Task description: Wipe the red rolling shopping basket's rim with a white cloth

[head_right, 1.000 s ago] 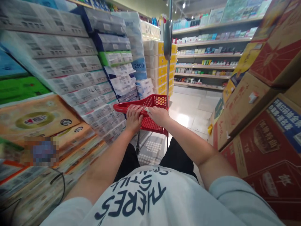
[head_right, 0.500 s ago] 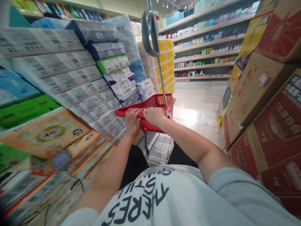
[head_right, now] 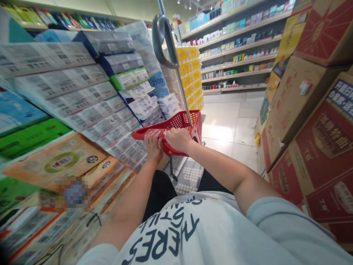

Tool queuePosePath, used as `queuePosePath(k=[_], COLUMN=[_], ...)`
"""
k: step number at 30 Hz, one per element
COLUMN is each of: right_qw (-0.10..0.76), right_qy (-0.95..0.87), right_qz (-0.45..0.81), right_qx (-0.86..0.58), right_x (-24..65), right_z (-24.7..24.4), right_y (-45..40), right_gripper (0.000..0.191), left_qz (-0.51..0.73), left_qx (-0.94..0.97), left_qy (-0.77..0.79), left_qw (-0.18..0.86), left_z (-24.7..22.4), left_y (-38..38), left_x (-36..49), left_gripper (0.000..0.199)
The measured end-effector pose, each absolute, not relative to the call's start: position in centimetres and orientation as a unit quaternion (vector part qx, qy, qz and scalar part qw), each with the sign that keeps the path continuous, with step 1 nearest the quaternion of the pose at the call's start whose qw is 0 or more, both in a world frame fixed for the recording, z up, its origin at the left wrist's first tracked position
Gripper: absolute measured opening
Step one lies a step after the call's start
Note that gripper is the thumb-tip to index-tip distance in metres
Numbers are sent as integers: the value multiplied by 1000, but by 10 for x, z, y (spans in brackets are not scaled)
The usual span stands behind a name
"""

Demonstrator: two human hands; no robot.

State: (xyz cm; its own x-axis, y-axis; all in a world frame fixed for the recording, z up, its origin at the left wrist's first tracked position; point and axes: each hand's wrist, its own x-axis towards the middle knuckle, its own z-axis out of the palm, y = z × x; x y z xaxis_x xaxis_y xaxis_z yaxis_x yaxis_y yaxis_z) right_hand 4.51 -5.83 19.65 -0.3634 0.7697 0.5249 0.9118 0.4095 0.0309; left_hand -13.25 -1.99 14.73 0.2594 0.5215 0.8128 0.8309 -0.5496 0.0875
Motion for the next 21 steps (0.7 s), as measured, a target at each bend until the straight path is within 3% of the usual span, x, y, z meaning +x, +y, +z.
queuePosePath(k=[4, 9, 16, 21], right_qw=[254, 287, 310, 315], right_qy=[-854, -736, -804, -723], right_qz=[-235, -170, -266, -162], right_qx=[-388, -589, -432, -594], right_x=[56, 38, 46, 38], right_z=[182, 187, 173, 188], right_y=[-68, -62, -69, -61], right_gripper=[36, 47, 36, 39], left_qz=[-438, -445, -449, -462], left_qx=[-769, -766, -766, -756], left_qy=[-428, -423, -421, -420], left_qw=[184, 189, 188, 197], left_z=[145, 144, 144, 142], left_y=[-17, -16, -16, -15], left_x=[-133, -130, -130, -127], left_gripper=[41, 40, 38, 37])
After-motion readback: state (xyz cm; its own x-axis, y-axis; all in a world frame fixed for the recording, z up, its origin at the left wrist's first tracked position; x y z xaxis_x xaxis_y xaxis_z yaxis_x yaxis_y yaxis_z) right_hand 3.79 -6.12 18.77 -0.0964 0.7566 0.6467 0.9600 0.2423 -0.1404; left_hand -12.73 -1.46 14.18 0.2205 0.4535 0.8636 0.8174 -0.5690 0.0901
